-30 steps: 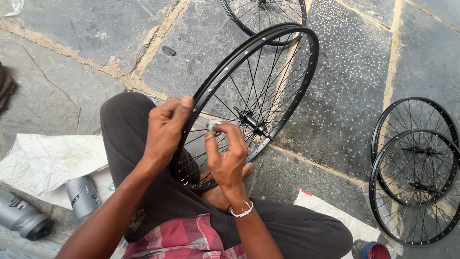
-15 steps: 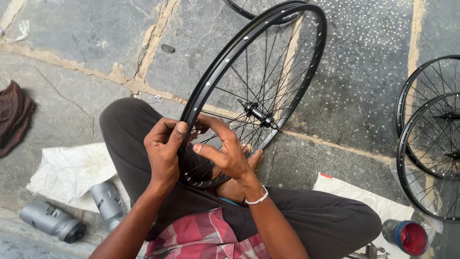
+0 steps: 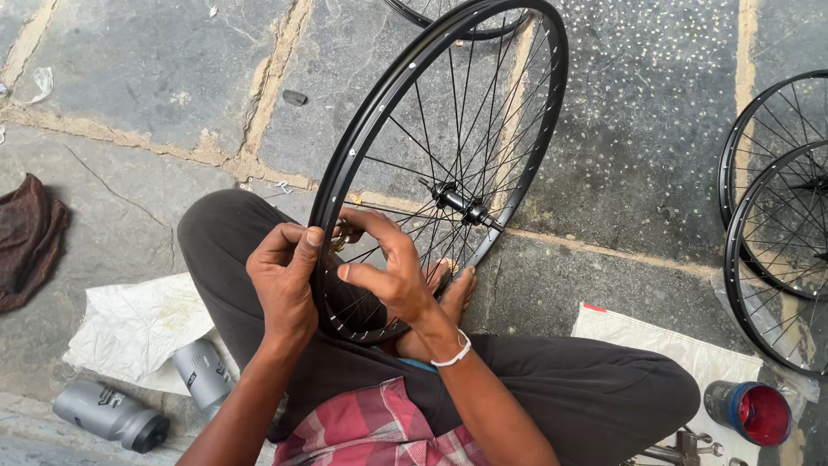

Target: The person sits on the ground and uses a small metal tool to tighten the nipples on the spokes of a bicycle wheel. They rotate the wheel periodically to access different spokes and continue the tightening process.

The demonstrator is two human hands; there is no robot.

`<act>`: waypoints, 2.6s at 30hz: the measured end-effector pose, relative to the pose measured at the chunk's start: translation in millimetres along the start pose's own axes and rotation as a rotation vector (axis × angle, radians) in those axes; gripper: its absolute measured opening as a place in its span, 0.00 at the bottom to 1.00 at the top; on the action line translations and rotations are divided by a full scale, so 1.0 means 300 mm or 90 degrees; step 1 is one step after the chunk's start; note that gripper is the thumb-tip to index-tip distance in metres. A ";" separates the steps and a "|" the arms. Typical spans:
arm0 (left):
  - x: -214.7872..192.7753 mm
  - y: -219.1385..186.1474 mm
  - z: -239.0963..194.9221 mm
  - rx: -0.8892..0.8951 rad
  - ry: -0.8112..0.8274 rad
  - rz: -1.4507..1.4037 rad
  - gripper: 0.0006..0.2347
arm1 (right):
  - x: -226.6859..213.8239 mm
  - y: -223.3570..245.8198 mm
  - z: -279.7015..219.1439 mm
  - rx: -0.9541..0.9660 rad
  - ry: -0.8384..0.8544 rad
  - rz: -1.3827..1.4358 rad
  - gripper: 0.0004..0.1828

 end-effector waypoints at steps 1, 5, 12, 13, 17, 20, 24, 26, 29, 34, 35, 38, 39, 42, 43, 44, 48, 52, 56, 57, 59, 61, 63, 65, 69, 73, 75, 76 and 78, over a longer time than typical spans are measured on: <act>0.005 0.000 -0.006 0.003 -0.002 0.011 0.10 | -0.003 0.015 -0.011 -0.013 -0.016 -0.056 0.25; 0.051 -0.112 0.025 0.118 0.050 0.107 0.13 | 0.003 0.060 -0.031 -0.049 -0.051 -0.262 0.13; 0.100 -0.153 0.188 -0.108 0.090 0.228 0.22 | -0.022 0.042 -0.055 -0.117 -0.296 -0.385 0.09; 0.094 -0.154 0.180 -0.051 0.089 0.219 0.22 | -0.025 0.043 -0.079 -0.107 -0.320 -0.378 0.11; 0.065 -0.083 0.055 0.058 0.088 0.186 0.21 | -0.060 0.056 -0.155 -0.058 -0.312 -0.439 0.15; 0.040 -0.013 -0.047 0.033 0.077 0.126 0.19 | -0.038 0.063 -0.158 -0.015 -0.209 -0.480 0.12; 0.017 0.054 -0.094 -0.010 0.056 0.029 0.17 | -0.023 0.068 -0.127 0.094 0.022 -0.301 0.21; 0.017 0.068 -0.096 -0.032 0.050 -0.011 0.14 | -0.029 0.060 -0.099 0.100 0.051 -0.248 0.25; 0.008 0.066 -0.088 -0.044 0.037 -0.040 0.12 | -0.035 0.045 -0.096 0.070 0.066 -0.143 0.21; 0.005 0.082 -0.098 -0.042 0.039 -0.051 0.14 | -0.028 0.000 -0.132 0.059 0.009 -0.019 0.12; 0.004 0.080 -0.092 -0.039 0.040 -0.054 0.14 | -0.030 -0.003 -0.120 0.076 0.003 -0.028 0.12; 0.006 0.075 -0.076 -0.035 0.041 -0.077 0.14 | -0.023 -0.014 -0.071 0.133 -0.018 -0.086 0.12; 0.009 0.080 -0.080 -0.042 0.043 -0.089 0.14 | -0.022 -0.016 -0.072 0.160 -0.029 -0.110 0.12; 0.005 0.076 -0.077 -0.026 0.037 -0.081 0.13 | -0.017 -0.008 -0.078 0.190 -0.025 -0.097 0.13; 0.003 0.073 -0.071 -0.032 0.036 -0.085 0.13 | -0.013 0.011 -0.072 0.121 -0.020 -0.129 0.12; 0.002 0.069 -0.066 -0.037 0.034 -0.089 0.12 | -0.011 0.033 -0.073 0.051 -0.014 -0.160 0.11; 0.014 0.062 -0.079 -0.055 0.052 -0.098 0.10 | 0.033 0.030 -0.073 0.141 -0.066 -0.405 0.26; -0.009 0.091 -0.064 -0.016 0.012 -0.055 0.10 | 0.046 0.070 -0.051 0.067 -0.007 -0.323 0.21; -0.032 0.109 -0.072 -0.041 0.008 -0.080 0.09 | 0.036 0.095 -0.091 -0.051 -0.030 -0.314 0.14; -0.027 0.099 -0.066 -0.055 0.011 -0.100 0.09 | 0.045 0.090 -0.096 -0.062 -0.049 -0.377 0.13; -0.002 0.047 -0.053 0.001 0.033 -0.040 0.09 | 0.051 0.082 -0.100 -0.081 -0.088 -0.447 0.12; 0.001 -0.012 -0.018 0.055 0.040 0.017 0.11 | 0.043 0.063 -0.087 -0.084 -0.139 -0.440 0.11; -0.012 -0.053 0.035 0.094 0.037 0.067 0.14 | 0.019 0.036 -0.079 -0.055 -0.208 -0.359 0.10; 0.007 -0.056 0.078 0.101 0.047 0.138 0.12 | -0.006 0.027 -0.076 -0.070 -0.255 -0.354 0.16; 0.029 -0.050 0.073 0.031 0.039 0.100 0.11 | -0.036 -0.001 0.011 -0.137 -0.209 -0.459 0.15; 0.034 -0.054 0.065 0.019 0.005 0.057 0.10 | -0.058 -0.028 0.039 -0.009 -0.003 -0.149 0.25; 0.031 -0.045 0.067 0.001 0.012 0.054 0.11 | -0.068 -0.038 0.070 0.010 0.082 -0.097 0.33; 0.032 -0.044 0.065 -0.002 0.015 0.055 0.11 | -0.071 -0.043 0.071 0.034 0.104 -0.043 0.32; 0.033 -0.045 0.061 -0.001 0.018 0.056 0.11 | -0.078 -0.059 0.088 0.076 0.156 0.063 0.31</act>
Point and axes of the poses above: each hand's wrist, its own z-axis towards the middle knuckle, its own x-axis out of the palm, y = z × x, the point moved 4 cm from there along z, towards the middle knuckle, and after that the axes turned 6 degrees about y, right-handed, at the moved point
